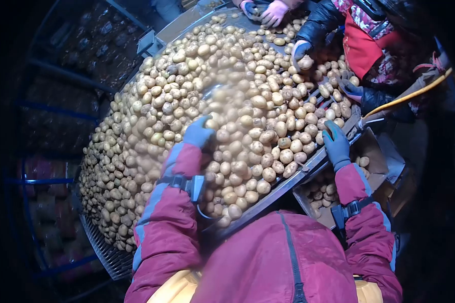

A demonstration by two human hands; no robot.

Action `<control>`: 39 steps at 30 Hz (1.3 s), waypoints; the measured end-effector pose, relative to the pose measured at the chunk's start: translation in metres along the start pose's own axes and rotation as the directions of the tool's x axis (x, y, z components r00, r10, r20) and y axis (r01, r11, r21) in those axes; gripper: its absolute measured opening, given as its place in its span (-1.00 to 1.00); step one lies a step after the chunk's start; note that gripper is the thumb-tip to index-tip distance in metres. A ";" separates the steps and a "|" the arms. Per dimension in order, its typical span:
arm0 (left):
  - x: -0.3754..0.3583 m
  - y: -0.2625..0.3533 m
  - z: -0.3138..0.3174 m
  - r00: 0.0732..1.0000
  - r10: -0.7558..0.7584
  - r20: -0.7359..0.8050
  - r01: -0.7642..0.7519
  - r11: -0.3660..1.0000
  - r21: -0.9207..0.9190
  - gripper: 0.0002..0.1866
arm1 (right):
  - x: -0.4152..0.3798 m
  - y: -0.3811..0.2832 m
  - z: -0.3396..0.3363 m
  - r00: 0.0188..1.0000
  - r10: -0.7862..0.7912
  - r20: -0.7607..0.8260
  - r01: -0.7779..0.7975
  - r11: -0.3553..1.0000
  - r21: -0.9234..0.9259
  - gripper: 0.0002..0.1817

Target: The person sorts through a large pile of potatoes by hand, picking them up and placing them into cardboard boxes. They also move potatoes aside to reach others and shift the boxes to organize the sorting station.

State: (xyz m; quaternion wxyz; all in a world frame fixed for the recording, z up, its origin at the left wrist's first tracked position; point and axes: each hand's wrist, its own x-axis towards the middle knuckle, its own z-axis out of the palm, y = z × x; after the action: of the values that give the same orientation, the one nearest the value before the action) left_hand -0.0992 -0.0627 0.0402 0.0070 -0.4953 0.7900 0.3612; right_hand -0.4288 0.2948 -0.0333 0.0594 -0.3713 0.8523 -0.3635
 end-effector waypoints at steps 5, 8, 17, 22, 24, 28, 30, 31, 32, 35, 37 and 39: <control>-0.035 0.042 0.002 0.964 0.164 0.212 0.023 0.738 -0.675 -0.53 | -0.027 -0.035 -0.020 0.940 0.280 0.193 -0.339 0.807 0.484 -0.64; -0.063 0.089 0.030 0.904 0.142 0.404 0.190 0.712 -0.676 -0.64 | -0.049 -0.085 -0.030 0.901 0.226 0.370 -0.422 0.655 0.627 -0.53; -0.124 0.159 0.118 0.789 0.264 0.555 0.077 0.853 -0.516 -0.42 | -0.084 -0.121 -0.068 0.760 -0.082 0.644 -0.631 0.144 0.763 -0.30; -0.114 0.161 0.129 0.651 0.265 0.711 0.263 0.800 -0.539 -0.20 | -0.111 -0.101 -0.112 0.803 -0.022 0.596 -0.594 0.060 0.803 -0.37; -0.125 0.173 0.135 0.624 0.228 0.747 0.383 0.744 -0.547 -0.22 | -0.123 -0.097 -0.129 0.812 -0.015 0.584 -0.584 -0.023 0.811 -0.38; -0.144 0.194 0.158 0.551 0.284 0.785 0.497 0.643 -0.582 -0.36 | -0.147 -0.077 -0.145 0.841 0.030 0.540 -0.540 -0.018 0.842 -0.36; -0.140 0.192 0.178 0.507 0.343 0.791 0.444 0.683 -0.580 -0.37 | -0.157 -0.069 -0.153 0.852 0.075 0.518 -0.518 -0.023 0.855 -0.33; -0.141 0.194 0.186 0.473 0.342 0.812 0.497 0.657 -0.567 -0.41 | -0.162 -0.067 -0.156 0.856 0.106 0.506 -0.507 -0.022 0.862 -0.32; -0.142 0.197 0.194 0.481 0.309 0.820 0.488 0.682 -0.544 -0.42 | -0.167 -0.064 -0.159 0.859 0.136 0.494 -0.496 -0.022 0.868 -0.30; -0.155 0.220 0.211 0.498 0.163 0.852 0.569 0.679 -0.463 -0.50 | -0.181 -0.053 -0.165 0.871 0.144 0.470 -0.459 -0.100 0.883 -0.25; -0.160 0.237 0.219 0.461 0.263 0.848 0.382 0.804 -0.456 -0.49 | -0.188 -0.051 -0.174 0.875 0.168 0.455 -0.443 -0.107 0.890 -0.24; -0.165 0.244 0.236 0.453 0.378 0.807 0.255 0.813 -0.524 -0.48 | -0.192 -0.051 -0.183 0.867 0.203 0.454 -0.447 -0.082 0.891 -0.24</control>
State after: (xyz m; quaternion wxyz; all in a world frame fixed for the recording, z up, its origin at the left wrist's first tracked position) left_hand -0.2896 0.2625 0.0642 0.2532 -0.1777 0.5351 0.7861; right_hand -0.3290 0.5064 0.1015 0.4607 -0.0338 0.4045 -0.7893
